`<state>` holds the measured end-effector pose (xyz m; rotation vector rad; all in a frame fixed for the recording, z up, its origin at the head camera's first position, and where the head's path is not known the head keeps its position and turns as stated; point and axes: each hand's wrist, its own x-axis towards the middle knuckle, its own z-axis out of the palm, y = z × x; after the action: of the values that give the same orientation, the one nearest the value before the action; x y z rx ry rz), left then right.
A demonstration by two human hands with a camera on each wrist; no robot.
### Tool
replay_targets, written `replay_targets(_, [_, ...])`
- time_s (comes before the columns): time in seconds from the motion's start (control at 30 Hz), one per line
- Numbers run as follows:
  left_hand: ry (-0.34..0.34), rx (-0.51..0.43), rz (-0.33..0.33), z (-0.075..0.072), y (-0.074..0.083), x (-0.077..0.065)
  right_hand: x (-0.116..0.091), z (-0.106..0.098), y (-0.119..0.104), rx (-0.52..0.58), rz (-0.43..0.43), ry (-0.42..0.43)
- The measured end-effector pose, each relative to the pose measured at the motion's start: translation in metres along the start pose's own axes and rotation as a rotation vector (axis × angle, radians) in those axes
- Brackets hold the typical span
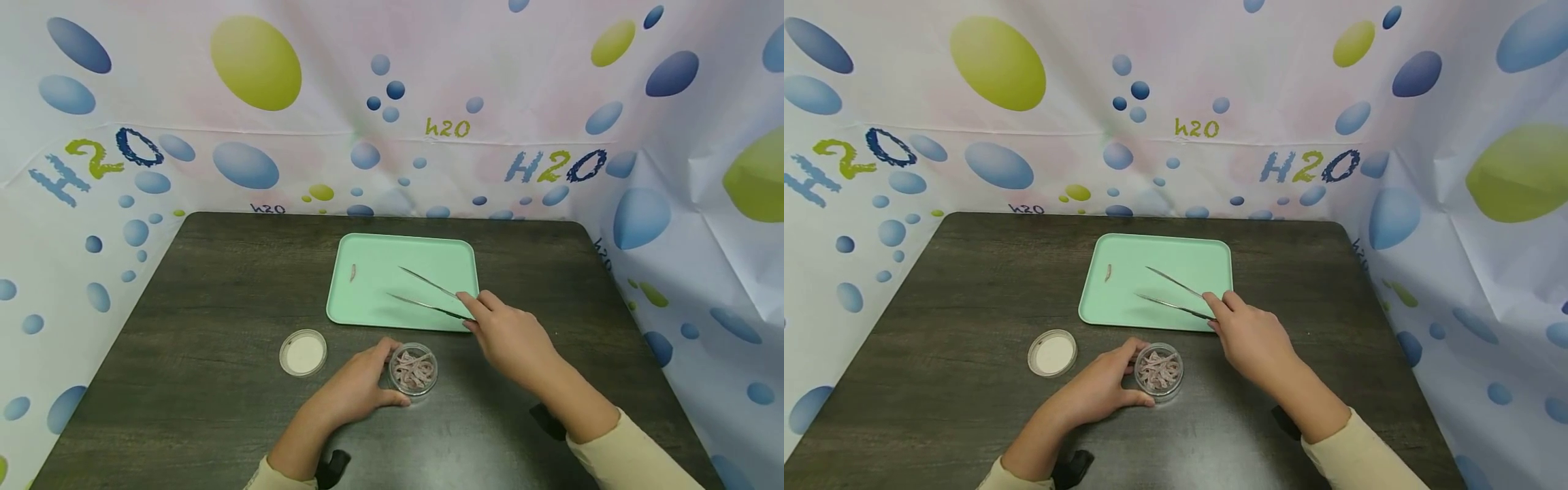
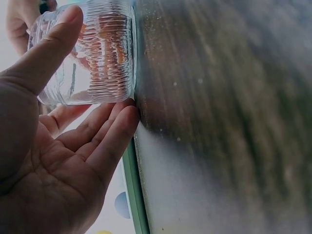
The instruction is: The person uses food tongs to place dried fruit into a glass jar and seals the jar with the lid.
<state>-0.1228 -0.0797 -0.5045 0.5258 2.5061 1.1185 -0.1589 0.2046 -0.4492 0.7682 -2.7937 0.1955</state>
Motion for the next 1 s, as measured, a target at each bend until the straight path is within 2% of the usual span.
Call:
replay_targets(0.33, [-0.005,0.001,0.005,0.0,-0.002,-0.001,0.037,0.027,0.002,-0.003,0.015,-0.104])
replay_targets(0.53, [0.001,0.01,0.011,-0.001,-0.001,-0.002,0.051,0.038,-0.004,0.053,0.04,-0.206])
replay_targets(1.0, [-0.009,0.008,0.013,-0.001,-0.003,-0.001,0.092,0.052,-0.021,0.171,0.084,-0.379])
